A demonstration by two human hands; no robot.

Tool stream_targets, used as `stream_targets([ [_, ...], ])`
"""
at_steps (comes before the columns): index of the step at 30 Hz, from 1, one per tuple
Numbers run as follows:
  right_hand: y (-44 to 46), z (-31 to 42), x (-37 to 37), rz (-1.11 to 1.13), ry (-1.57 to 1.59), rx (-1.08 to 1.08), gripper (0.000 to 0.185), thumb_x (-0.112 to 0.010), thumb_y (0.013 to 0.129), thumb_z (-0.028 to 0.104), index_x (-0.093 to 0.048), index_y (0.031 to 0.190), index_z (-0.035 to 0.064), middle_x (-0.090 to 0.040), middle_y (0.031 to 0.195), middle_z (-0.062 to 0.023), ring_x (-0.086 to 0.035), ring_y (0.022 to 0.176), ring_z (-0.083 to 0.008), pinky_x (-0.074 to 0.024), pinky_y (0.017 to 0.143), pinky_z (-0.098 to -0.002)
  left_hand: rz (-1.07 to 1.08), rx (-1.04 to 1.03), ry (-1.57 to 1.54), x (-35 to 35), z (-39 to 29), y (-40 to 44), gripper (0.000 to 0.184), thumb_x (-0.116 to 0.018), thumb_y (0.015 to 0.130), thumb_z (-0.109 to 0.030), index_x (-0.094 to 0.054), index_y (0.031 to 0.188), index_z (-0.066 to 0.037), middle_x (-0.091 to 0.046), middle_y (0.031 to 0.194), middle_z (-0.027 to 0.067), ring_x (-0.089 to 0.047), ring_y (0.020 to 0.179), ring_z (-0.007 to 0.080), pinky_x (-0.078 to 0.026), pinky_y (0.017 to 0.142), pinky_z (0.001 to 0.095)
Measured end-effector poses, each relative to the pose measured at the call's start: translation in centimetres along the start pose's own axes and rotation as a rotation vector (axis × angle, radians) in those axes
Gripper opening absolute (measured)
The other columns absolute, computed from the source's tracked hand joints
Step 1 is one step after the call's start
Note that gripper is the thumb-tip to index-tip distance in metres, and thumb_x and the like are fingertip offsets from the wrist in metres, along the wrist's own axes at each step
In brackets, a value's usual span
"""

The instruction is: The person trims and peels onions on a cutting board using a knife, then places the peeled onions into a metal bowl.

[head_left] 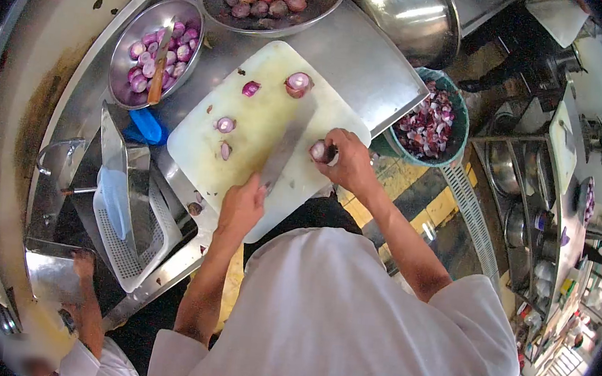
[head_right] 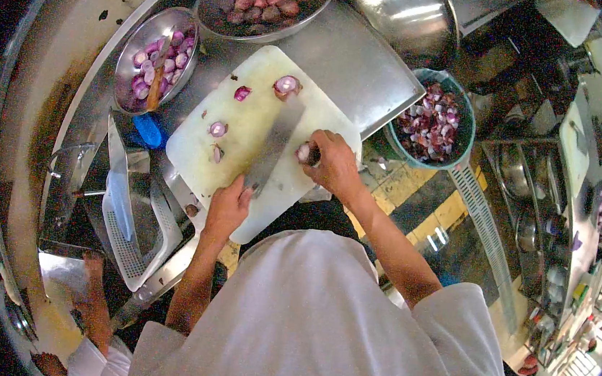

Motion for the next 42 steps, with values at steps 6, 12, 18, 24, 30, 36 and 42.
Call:
stream_targets([
  [6,1.4,-0.4,-0.2,-0.048,0.361,0.101,0.052,-0.079,0.072,0.005,-0.06,0.12,0.0075,-0.06,0.116,-0.0126,-0.065,0.1,-0.0293,-0.0558,0.086,-0.0361,-0.087,0.045,-0.031,1.1,0.4,-1.7,0.022,-0.06,0.092,-0.009,-0.057,0.112,0.001,-0.064,0.072,0.0272,-0.065,0.07,0.0466,-0.051,0.063,0.0534],
  [12,0.9,0.1,-0.4,-0.039,0.245,0.093,0.042,-0.077,0.074,0.002,-0.063,0.114,0.005,-0.058,0.117,-0.0162,-0.066,0.098,-0.0325,-0.0571,0.085,-0.0388,0.034,0.107,-0.033,2.9,-3.3,-2.1,0.022,-0.059,0.091,-0.007,-0.056,0.111,0.002,-0.065,0.07,0.0256,-0.067,0.07,0.0442,-0.053,0.065,0.0532],
  [18,1.3,0.3,-0.7,-0.043,0.215,0.069,0.034,-0.075,0.078,0.0,-0.063,0.11,0.0047,-0.06,0.112,-0.0188,-0.065,0.097,-0.0371,-0.0559,0.082,-0.0414,0.183,0.106,0.027,5.2,-6.3,-3.6,0.027,-0.057,0.094,-0.01,-0.054,0.117,0.003,-0.064,0.072,0.0281,-0.066,0.073,0.0466,-0.051,0.067,0.0557],
  [24,1.3,0.5,-0.9,-0.028,0.121,0.049,0.037,-0.075,0.076,-0.005,-0.063,0.11,0.0032,-0.059,0.112,-0.0187,-0.068,0.093,-0.0338,-0.0581,0.079,-0.04,0.284,0.122,0.056,3.3,-7.2,-3.0,0.027,-0.054,0.087,-0.001,-0.053,0.112,0.008,-0.065,0.072,0.0288,-0.067,0.073,0.0473,-0.052,0.067,0.0568],
  [30,-0.1,0.5,-0.5,-0.114,0.106,0.103,0.038,-0.078,0.07,-0.004,-0.062,0.104,0.0022,-0.059,0.11,-0.017,-0.068,0.089,-0.0306,-0.0557,0.075,-0.0384,0.045,-0.03,-0.006,-3.5,-5.6,4.8,0.023,-0.057,0.086,-0.006,-0.054,0.108,0.001,-0.066,0.076,0.0277,-0.066,0.077,0.0472,-0.051,0.068,0.0571],
  [36,-0.6,-1.7,0.7,-0.225,-0.067,0.063,0.041,-0.083,0.064,0.002,-0.06,0.098,0.0043,-0.063,0.098,-0.0138,-0.065,0.089,-0.0344,-0.0535,0.077,-0.0406,0.05,0.01,-0.081,-0.3,0.7,-0.2,0.017,-0.06,0.092,-0.013,-0.055,0.102,-0.001,-0.065,0.074,0.0237,-0.063,0.07,0.0473,-0.049,0.063,0.0533],
  [42,6.4,-0.6,-0.6,-0.155,-0.069,0.07,0.073,-0.072,0.075,-0.003,-0.049,0.142,0.0144,-0.051,0.139,-0.0187,-0.056,0.114,-0.0418,-0.0505,0.094,-0.0479,-0.067,0.317,-0.286,2.0,5.9,-4.1,0.016,-0.062,0.093,-0.012,-0.055,0.101,0.0,-0.065,0.073,0.0247,-0.067,0.071,0.0432,-0.05,0.063,0.0492],
])
Point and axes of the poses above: each hand's wrist, its own y-axis towards the middle knuckle, its own x-axis out of the back of the hand, z = x × y, the point moved 6 cm from there along y, towards the middle knuckle
